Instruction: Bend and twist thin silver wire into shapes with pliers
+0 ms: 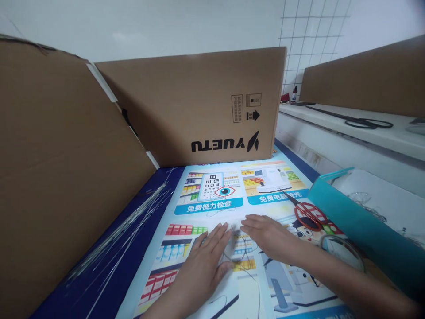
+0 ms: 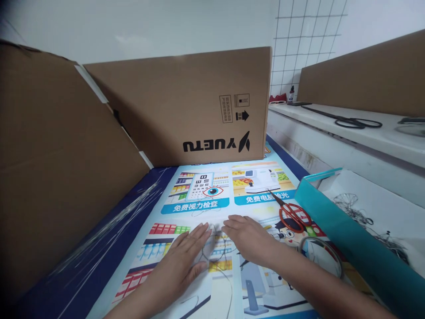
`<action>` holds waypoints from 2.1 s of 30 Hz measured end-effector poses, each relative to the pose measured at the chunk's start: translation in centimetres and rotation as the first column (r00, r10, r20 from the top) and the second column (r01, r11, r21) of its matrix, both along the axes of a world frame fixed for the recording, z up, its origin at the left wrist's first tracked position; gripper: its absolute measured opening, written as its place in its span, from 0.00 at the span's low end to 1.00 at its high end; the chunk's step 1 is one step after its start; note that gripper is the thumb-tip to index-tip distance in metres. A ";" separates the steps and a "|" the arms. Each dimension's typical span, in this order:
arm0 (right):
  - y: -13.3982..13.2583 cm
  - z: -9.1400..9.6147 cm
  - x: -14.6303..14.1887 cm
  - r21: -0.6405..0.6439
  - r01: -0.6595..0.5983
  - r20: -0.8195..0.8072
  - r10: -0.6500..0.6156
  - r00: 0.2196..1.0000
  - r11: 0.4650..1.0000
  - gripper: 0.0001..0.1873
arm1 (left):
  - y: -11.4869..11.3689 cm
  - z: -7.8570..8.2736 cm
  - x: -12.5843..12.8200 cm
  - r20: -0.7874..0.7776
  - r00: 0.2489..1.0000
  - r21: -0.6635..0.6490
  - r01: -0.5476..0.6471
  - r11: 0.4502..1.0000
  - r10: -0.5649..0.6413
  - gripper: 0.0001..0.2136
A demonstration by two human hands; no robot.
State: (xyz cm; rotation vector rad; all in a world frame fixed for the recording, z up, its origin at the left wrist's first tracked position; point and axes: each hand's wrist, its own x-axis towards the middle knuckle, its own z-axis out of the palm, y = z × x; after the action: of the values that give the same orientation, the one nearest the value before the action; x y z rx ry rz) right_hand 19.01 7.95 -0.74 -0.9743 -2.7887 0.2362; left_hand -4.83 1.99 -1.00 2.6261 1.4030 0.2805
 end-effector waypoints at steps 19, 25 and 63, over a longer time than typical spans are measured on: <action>-1.2 -0.7 -1.4 0.260 -0.015 0.246 -0.052 0.968 0.965 0.22 | 0.4 -1.0 0.7 -0.079 0.994 -0.015 0.080 0.997 -0.081 0.27; -1.4 -1.8 -2.5 0.307 0.044 0.295 -0.139 0.945 0.951 0.21 | 0.1 -1.2 0.9 -0.067 0.997 0.017 0.050 0.999 -0.048 0.27; -1.3 0.1 -0.7 0.098 -0.003 0.181 -0.015 0.983 0.995 0.32 | 1.0 -0.1 -1.8 0.052 0.998 -0.043 -0.020 0.999 0.022 0.25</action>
State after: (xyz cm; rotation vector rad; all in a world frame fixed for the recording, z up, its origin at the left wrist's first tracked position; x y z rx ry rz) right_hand 18.26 6.68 -0.61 -1.0282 -2.9276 0.0099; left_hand -6.63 3.01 -1.11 2.5524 1.4050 0.3160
